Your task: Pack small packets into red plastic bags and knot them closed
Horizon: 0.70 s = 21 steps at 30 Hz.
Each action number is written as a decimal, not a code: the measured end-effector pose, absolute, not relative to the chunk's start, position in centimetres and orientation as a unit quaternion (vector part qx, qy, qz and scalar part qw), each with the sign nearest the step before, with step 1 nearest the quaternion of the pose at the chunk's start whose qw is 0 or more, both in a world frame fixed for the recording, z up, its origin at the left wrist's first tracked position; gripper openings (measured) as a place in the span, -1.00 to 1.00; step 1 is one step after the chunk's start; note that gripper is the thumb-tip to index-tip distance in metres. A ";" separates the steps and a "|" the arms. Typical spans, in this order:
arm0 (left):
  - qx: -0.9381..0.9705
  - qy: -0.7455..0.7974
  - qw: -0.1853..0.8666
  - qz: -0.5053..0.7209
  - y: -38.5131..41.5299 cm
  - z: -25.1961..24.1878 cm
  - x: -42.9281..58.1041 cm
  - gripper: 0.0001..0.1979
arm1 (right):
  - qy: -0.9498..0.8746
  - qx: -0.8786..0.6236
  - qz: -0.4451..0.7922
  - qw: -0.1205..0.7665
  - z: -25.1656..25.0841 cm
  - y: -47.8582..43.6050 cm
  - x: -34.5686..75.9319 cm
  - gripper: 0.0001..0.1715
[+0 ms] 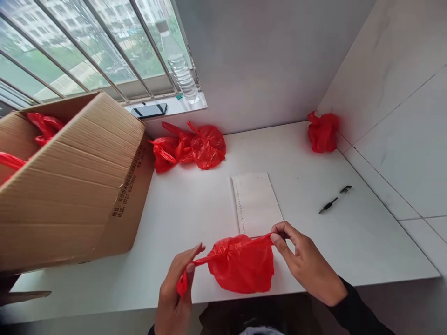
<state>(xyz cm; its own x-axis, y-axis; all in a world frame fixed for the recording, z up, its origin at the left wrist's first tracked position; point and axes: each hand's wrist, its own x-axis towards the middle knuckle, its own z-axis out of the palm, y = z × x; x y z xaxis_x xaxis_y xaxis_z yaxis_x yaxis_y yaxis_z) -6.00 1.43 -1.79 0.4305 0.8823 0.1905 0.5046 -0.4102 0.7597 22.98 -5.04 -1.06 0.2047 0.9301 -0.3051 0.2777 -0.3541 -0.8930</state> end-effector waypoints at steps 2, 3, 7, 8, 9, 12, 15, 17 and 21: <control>0.729 0.499 0.350 0.313 0.6 -2.6 -6.7 -0.65 | -0.428 -0.703 0.438 0.362 -1.9 -6.0 23.6 -0.66; 0.710 0.513 0.362 0.319 0.2 -2.9 -6.7 -0.65 | -0.425 -0.699 0.439 0.372 -2.1 -6.3 23.5 -0.67; 0.722 0.492 0.368 0.319 -0.9 -3.3 -4.3 -0.56 | -0.435 -0.654 0.453 0.422 -1.8 -6.4 21.1 -0.76; 0.739 0.478 0.360 0.309 -1.1 -3.4 -3.5 -0.51 | -0.453 -0.642 0.452 0.422 -2.0 -6.2 20.1 -0.79; 0.758 0.463 0.349 0.299 -1.3 -3.7 -2.6 -0.47 | -0.478 -0.631 0.445 0.418 -2.4 -6.1 19.2 -0.81; 0.800 0.436 0.316 0.264 -1.5 -5.7 -0.9 -0.39 | -0.556 -0.618 0.401 0.385 -4.7 -6.1 16.6 -0.88; 0.828 0.437 0.273 0.222 -1.7 -8.3 -0.5 -0.35 | -0.603 -0.638 0.331 0.346 -7.7 -6.6 14.8 -0.88; 0.842 0.440 0.234 0.207 -1.7 -9.6 -0.8 -0.32 | -0.624 -0.648 0.280 0.336 -9.2 -6.9 14.3 -0.90; 0.836 0.437 0.257 0.213 -1.3 -9.3 -1.4 -0.37 | -0.612 -0.651 0.274 0.355 -9.1 -7.1 14.4 -0.84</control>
